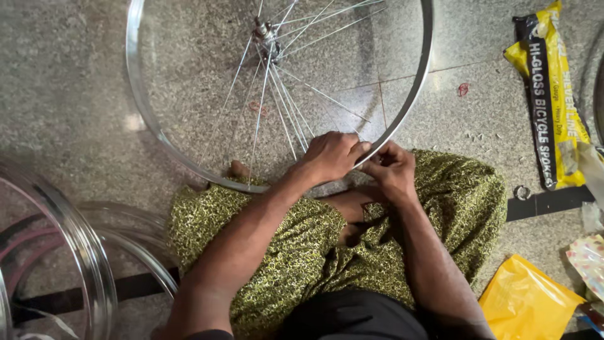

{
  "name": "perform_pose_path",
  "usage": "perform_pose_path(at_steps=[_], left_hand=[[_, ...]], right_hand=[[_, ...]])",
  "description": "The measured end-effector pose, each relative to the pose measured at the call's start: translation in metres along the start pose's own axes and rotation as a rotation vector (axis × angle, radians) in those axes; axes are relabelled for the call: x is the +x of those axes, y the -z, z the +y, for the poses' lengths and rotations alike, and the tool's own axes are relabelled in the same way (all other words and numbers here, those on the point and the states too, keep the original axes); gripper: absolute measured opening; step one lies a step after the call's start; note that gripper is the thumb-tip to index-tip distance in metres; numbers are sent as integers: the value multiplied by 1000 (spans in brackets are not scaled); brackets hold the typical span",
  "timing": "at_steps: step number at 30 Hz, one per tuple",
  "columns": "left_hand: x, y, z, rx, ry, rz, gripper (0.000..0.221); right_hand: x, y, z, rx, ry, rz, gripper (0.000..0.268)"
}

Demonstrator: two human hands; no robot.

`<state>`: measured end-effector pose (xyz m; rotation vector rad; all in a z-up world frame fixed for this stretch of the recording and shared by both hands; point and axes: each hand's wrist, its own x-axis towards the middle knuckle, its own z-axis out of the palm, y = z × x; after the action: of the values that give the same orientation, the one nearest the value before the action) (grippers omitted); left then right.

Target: The person threads spokes through a bicycle hub and inserts the ends into holes in the metal rim one by one while sitting on the floor.

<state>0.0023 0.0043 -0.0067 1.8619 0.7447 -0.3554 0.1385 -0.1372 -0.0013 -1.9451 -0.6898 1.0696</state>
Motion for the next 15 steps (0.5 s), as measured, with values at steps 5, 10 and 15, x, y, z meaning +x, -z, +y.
perform_pose_path(at_steps=[5,10,15], left_hand=[[-8,12,-12,-315,-320,46,24],[-3,8,2,-79,-91,30,37],[-9,-1,-8,-175,-314,157,41]], right_hand=[[-1,0,7,109,101,-21,17],[0,0,12,51,173,-24,18],[-2,3,15,166,213,-33,17]])
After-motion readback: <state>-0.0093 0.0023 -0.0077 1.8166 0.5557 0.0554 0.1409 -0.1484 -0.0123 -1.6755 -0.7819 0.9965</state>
